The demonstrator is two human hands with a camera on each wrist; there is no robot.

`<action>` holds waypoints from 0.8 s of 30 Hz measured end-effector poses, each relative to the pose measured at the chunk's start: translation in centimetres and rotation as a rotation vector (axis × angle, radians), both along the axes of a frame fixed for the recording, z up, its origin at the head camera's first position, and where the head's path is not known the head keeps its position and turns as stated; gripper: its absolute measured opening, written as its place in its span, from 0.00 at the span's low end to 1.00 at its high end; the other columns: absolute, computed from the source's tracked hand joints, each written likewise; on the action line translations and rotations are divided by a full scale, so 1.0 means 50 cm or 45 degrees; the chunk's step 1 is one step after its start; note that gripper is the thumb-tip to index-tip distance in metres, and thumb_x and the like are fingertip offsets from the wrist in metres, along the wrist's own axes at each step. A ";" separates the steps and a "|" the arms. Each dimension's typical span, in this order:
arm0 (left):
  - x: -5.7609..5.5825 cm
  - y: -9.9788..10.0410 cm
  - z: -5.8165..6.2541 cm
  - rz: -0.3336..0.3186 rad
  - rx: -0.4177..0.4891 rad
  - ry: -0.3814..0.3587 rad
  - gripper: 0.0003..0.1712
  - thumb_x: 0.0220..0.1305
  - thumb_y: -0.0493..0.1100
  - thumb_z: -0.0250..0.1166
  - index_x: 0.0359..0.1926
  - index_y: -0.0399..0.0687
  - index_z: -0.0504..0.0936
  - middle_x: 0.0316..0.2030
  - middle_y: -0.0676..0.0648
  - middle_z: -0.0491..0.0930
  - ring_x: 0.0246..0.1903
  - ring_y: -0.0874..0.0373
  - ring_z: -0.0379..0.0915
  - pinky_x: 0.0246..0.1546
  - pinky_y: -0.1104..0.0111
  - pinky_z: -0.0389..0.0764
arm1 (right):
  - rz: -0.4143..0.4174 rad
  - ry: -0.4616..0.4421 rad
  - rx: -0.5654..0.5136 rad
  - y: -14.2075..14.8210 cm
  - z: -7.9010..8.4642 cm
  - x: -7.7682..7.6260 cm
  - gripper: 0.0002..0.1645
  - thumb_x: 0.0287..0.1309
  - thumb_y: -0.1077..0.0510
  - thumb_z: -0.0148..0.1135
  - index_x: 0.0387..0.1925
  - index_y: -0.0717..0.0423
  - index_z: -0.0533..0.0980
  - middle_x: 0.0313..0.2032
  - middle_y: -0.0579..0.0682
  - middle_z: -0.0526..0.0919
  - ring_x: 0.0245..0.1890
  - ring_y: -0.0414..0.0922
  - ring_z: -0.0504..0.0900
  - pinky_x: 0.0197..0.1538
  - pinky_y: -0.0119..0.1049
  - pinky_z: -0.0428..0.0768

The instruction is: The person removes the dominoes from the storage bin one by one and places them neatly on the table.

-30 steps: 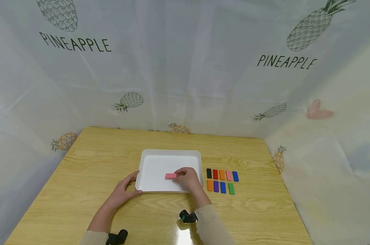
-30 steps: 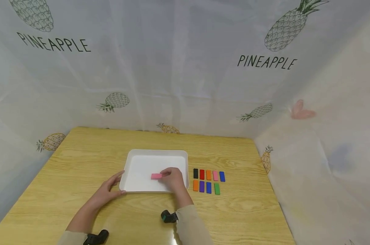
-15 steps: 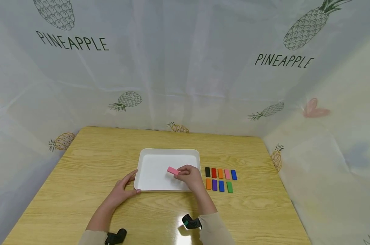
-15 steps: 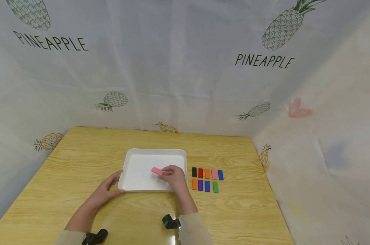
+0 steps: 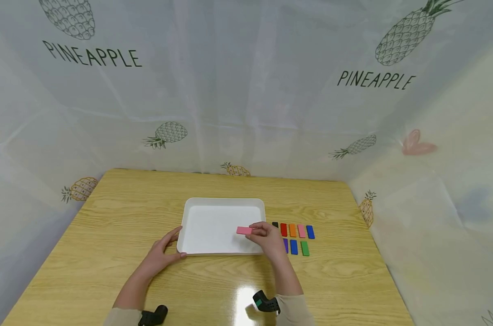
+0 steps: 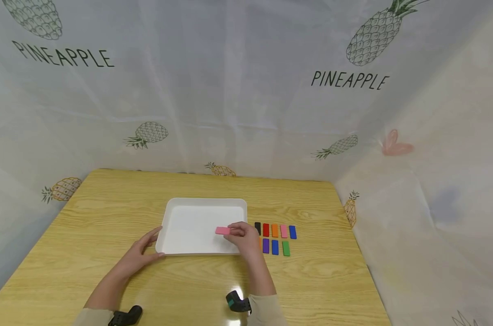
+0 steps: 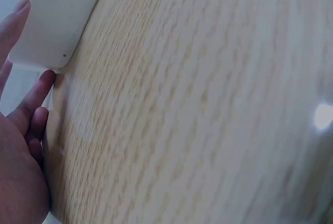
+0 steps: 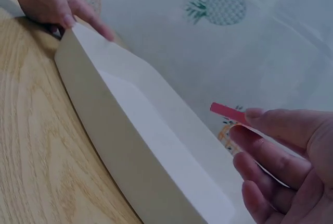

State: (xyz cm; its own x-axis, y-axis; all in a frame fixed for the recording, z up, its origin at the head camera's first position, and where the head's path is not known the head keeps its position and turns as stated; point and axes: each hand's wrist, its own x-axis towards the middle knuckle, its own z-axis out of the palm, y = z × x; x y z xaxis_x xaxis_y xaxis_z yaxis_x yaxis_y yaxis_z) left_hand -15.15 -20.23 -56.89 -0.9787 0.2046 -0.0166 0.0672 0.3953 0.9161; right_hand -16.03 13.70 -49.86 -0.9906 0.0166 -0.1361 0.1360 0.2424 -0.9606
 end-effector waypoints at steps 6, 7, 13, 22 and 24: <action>0.001 0.001 0.002 0.013 -0.031 0.004 0.48 0.54 0.45 0.76 0.73 0.48 0.62 0.60 0.35 0.73 0.61 0.36 0.62 0.59 0.41 0.61 | -0.069 0.004 -0.048 0.030 -0.001 0.009 0.15 0.60 0.68 0.64 0.49 0.66 0.78 0.35 0.57 0.87 0.36 0.54 0.85 0.41 0.44 0.83; 0.001 0.001 0.002 0.015 -0.038 0.007 0.48 0.54 0.45 0.76 0.73 0.48 0.62 0.60 0.35 0.73 0.61 0.36 0.62 0.59 0.41 0.62 | -0.077 0.009 -0.061 0.035 -0.002 0.010 0.16 0.60 0.68 0.63 0.50 0.68 0.77 0.35 0.59 0.86 0.36 0.56 0.85 0.40 0.44 0.83; 0.002 0.003 0.000 0.023 -0.059 0.024 0.48 0.54 0.45 0.76 0.73 0.48 0.62 0.59 0.35 0.74 0.60 0.38 0.63 0.58 0.43 0.63 | -0.164 -0.017 -0.152 0.064 -0.004 0.020 0.19 0.63 0.70 0.59 0.56 0.69 0.74 0.40 0.63 0.84 0.36 0.58 0.85 0.36 0.43 0.83; -0.001 0.001 -0.003 0.028 -0.072 0.006 0.48 0.54 0.47 0.76 0.73 0.50 0.62 0.60 0.36 0.73 0.60 0.37 0.62 0.58 0.42 0.62 | -0.256 -0.010 -0.208 0.111 -0.011 0.032 0.22 0.65 0.73 0.54 0.60 0.68 0.72 0.38 0.58 0.80 0.35 0.56 0.85 0.33 0.39 0.84; -0.003 0.001 -0.004 0.026 -0.079 0.012 0.48 0.54 0.47 0.76 0.73 0.50 0.62 0.59 0.36 0.74 0.60 0.38 0.63 0.58 0.43 0.62 | -0.291 0.011 -0.209 0.120 -0.011 0.036 0.22 0.65 0.73 0.54 0.60 0.69 0.72 0.38 0.60 0.78 0.36 0.57 0.84 0.33 0.41 0.84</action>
State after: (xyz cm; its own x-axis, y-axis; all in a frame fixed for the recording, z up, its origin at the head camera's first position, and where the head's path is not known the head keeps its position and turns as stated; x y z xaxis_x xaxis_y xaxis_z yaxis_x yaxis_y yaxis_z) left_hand -15.27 -20.17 -57.09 -0.9828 0.1839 -0.0191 0.0673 0.4524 0.8893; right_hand -14.22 19.68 -50.44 -0.9648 0.2179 -0.1473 0.1612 0.0472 -0.9858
